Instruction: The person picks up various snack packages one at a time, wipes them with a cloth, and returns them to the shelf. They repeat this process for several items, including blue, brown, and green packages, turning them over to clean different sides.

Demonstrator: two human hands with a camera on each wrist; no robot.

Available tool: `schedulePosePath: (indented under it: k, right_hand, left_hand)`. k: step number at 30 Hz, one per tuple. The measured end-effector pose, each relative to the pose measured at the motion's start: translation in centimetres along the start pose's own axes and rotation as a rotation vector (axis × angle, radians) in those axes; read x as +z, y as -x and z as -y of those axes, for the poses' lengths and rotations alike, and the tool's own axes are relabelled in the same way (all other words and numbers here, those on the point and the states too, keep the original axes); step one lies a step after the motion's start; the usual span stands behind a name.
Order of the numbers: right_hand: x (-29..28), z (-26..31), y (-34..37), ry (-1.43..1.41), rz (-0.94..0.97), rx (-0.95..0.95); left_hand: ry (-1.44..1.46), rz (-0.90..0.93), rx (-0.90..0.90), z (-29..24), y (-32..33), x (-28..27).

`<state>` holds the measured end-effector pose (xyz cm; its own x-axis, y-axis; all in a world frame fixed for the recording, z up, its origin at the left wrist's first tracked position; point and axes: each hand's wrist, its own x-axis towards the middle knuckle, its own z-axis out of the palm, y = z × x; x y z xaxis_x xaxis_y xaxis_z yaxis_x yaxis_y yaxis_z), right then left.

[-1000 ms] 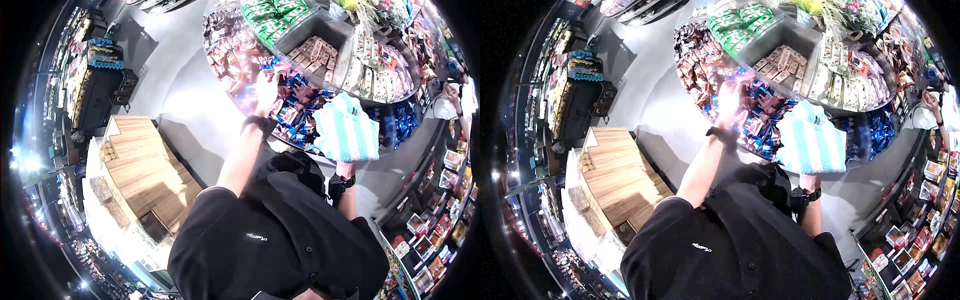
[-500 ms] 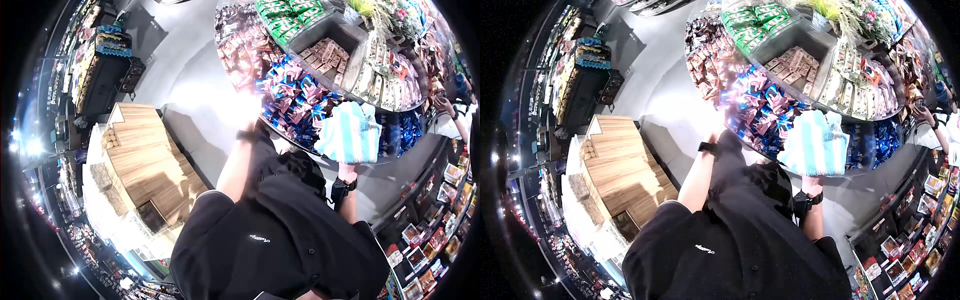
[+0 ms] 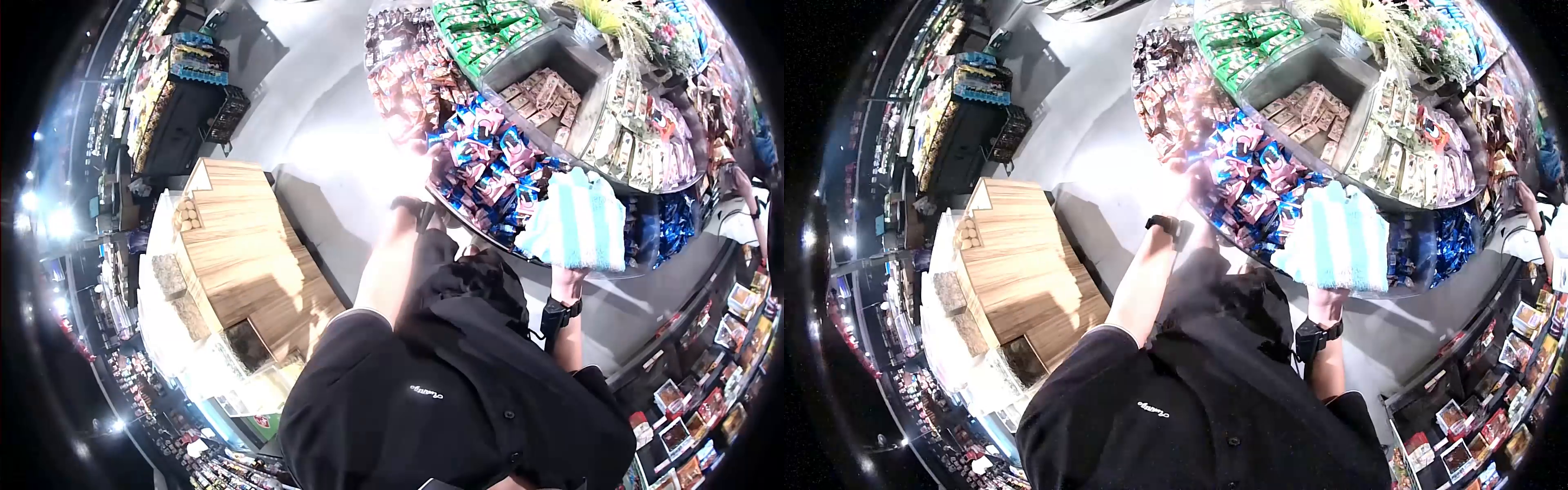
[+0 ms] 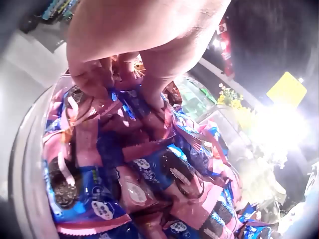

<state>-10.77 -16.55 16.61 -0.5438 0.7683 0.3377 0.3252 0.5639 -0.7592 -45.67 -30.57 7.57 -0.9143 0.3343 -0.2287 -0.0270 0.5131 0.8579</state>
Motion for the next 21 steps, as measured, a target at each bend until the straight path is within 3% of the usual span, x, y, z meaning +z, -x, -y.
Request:
schedulePosePath:
  k: [1,5,6,7,9,10,12,13,16,18,20,21]
  right_hand:
    - [0.0,0.6,-0.3,-0.135,-0.011,0.097]
    - [-0.4,2.2,-1.3,0.108,-0.038,-0.177]
    - [-0.1,0.8,-0.5,-0.098,-0.033,-0.025]
    - [0.5,-0.4,0.4,-0.304,-0.026,0.128]
    - [0.6,-2.2,1.4,-0.328,0.007,0.111]
    - [0.1,-1.5,1.0,-0.146,0.032,-0.057]
    - [0.2,-0.9,0.6,-0.008,0.052,-0.185]
    - [0.4,-0.9,0.5,-0.052,0.047,-0.144]
    - [1.2,-0.5,0.2,-0.181,0.025,-0.017]
    - [1.8,1.3,-0.5,-0.214,-0.029,-0.095]
    - [2.0,4.7,-1.7,-0.187,-0.118,-0.336]
    - [2.9,2.3,0.4,-0.132,-0.006,-0.263]
  left_hand:
    - [0.049,0.012,-0.002,1.0,-0.4,0.2]
    - [0.312,0.028,-0.126,5.0,-1.9,-0.1]
    - [0.368,0.018,-0.157,4.8,-1.7,-0.5]
    - [0.436,0.007,-0.177,3.8,-1.1,-1.0]
    - [0.562,-0.026,-0.194,1.2,0.2,-2.4]
    - [0.624,-0.039,-0.182,-0.5,1.1,-3.1]
    - [0.735,-0.04,-0.138,-3.4,2.5,-3.8]
    - [0.796,-0.031,-0.118,-4.9,3.4,-4.6]
    - [0.998,0.053,-0.038,-8.7,6.3,-5.3]
    - [1.02,0.272,0.056,-12.9,9.6,-6.2]
    - [1.08,0.313,0.021,-16.1,12.8,-6.3]
    - [1.106,0.354,0.053,-17.8,14.3,-6.0]
